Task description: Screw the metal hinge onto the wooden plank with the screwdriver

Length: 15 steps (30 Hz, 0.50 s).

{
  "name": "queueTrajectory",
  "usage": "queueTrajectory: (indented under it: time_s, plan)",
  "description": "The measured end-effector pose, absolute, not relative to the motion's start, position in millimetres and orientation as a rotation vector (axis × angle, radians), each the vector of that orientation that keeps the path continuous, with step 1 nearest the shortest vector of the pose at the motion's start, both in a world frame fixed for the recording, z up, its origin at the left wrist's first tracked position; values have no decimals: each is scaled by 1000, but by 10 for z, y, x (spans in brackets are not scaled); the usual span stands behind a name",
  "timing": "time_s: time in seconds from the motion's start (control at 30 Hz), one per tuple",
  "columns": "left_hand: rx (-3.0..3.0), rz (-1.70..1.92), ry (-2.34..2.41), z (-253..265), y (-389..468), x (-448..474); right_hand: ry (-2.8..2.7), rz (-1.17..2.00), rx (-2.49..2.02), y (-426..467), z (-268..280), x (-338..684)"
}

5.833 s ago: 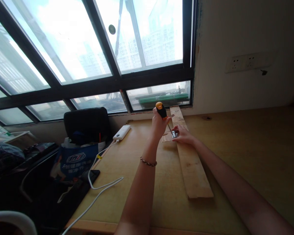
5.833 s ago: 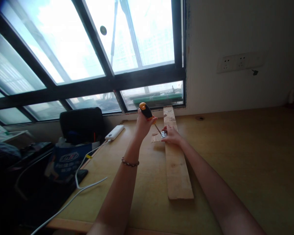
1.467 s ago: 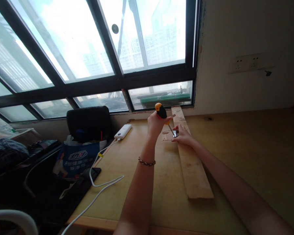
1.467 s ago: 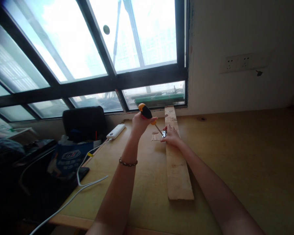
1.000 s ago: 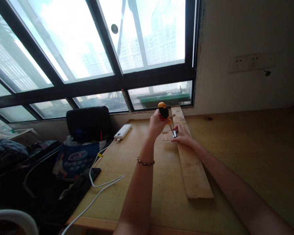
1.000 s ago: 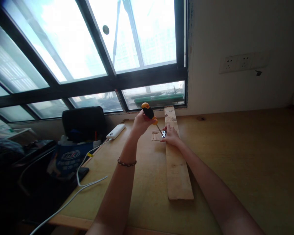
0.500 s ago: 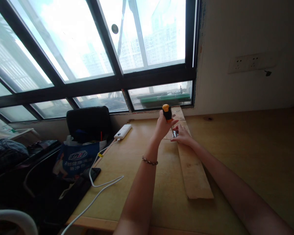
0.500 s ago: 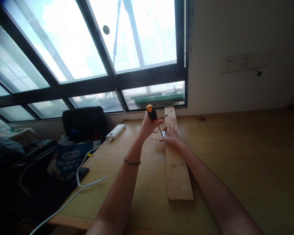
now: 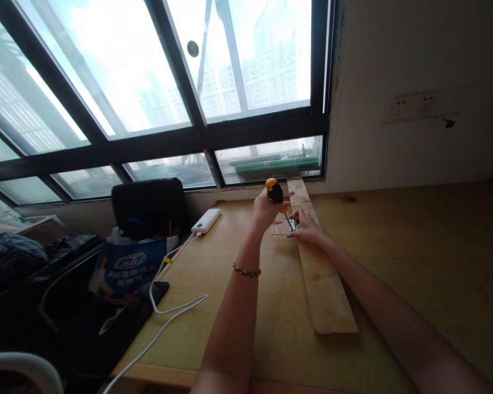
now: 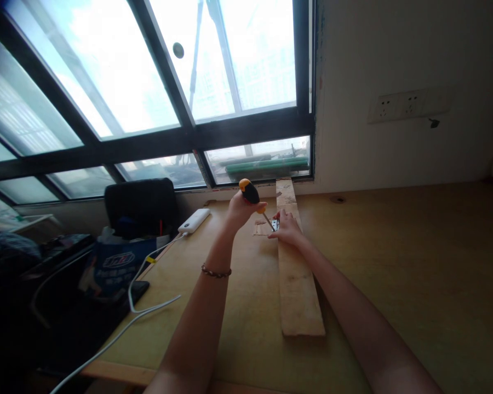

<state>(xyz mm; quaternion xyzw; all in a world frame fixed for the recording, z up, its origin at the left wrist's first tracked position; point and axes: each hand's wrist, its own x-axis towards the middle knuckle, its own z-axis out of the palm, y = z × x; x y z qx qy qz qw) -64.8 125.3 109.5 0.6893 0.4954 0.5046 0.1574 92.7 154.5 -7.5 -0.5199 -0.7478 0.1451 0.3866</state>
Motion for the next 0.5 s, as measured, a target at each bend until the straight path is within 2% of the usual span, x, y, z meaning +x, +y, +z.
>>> queueTrajectory:
  time_s: [0.27,0.5]
  plan:
    - [1827,1476,1161,1099,1254,-662,-1914,344,-1311,1559,-98,924]
    - [1771,1516,1152,1069,1287,-646,-1918,351,-1317,1562,-94,924]
